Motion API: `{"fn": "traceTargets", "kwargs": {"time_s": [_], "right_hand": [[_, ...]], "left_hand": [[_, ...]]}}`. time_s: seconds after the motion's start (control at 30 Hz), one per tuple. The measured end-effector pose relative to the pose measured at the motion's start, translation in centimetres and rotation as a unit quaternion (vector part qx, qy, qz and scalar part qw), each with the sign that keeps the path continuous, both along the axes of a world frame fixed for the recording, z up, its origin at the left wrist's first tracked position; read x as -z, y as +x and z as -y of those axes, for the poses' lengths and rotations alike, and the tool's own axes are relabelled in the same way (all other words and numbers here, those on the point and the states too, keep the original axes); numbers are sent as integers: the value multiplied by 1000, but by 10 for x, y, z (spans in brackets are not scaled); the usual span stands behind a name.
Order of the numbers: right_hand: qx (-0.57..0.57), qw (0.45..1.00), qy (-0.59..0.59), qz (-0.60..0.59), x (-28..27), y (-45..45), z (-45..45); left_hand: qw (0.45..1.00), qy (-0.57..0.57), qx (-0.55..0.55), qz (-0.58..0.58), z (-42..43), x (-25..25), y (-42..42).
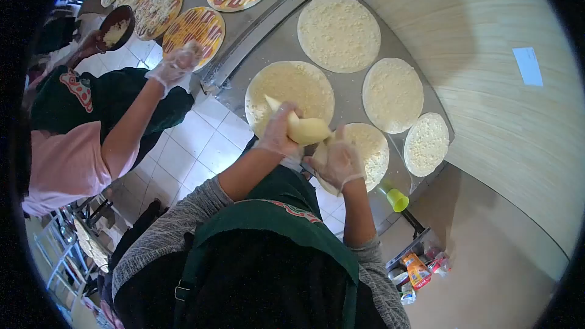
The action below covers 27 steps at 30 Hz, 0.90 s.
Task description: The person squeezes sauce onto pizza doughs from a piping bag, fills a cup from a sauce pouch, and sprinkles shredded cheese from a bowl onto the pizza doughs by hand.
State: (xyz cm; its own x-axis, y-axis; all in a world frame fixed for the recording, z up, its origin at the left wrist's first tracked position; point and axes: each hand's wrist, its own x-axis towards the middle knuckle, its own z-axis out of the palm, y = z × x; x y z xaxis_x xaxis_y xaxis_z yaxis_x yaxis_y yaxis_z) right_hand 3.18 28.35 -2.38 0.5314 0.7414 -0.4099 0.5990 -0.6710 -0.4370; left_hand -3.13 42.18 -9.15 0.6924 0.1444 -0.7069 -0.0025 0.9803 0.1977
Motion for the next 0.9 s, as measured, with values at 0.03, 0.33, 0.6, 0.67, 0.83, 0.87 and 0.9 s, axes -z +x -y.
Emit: {"fn": "traceTargets", "kwargs": {"time_s": [0.03, 0.33, 0.6, 0.67, 0.83, 0.87, 0.9], "right_hand": [[-64, 976, 87, 188, 5, 3, -14], [416, 758, 431, -258, 47, -25, -119], [452, 771, 383, -234, 97, -9, -157], [436, 794, 351, -239, 102, -18, -152], [406, 830, 301, -233, 97, -37, -152], [408, 830, 301, -233, 97, -29, -152], [398, 843, 305, -194, 98, -11, -155]], "left_hand": [[995, -81, -27, -53, 6, -2, 4], [981, -188, -35, 21, -34, 71, 1], [971, -223, -11, 83, -61, 150, 18], [967, -246, -25, 54, -67, 129, 2], [970, -244, -23, 5, -64, 112, -27], [996, -89, 16, 17, -53, 148, -16], [996, 70, 56, 30, -47, 170, -3]]}}
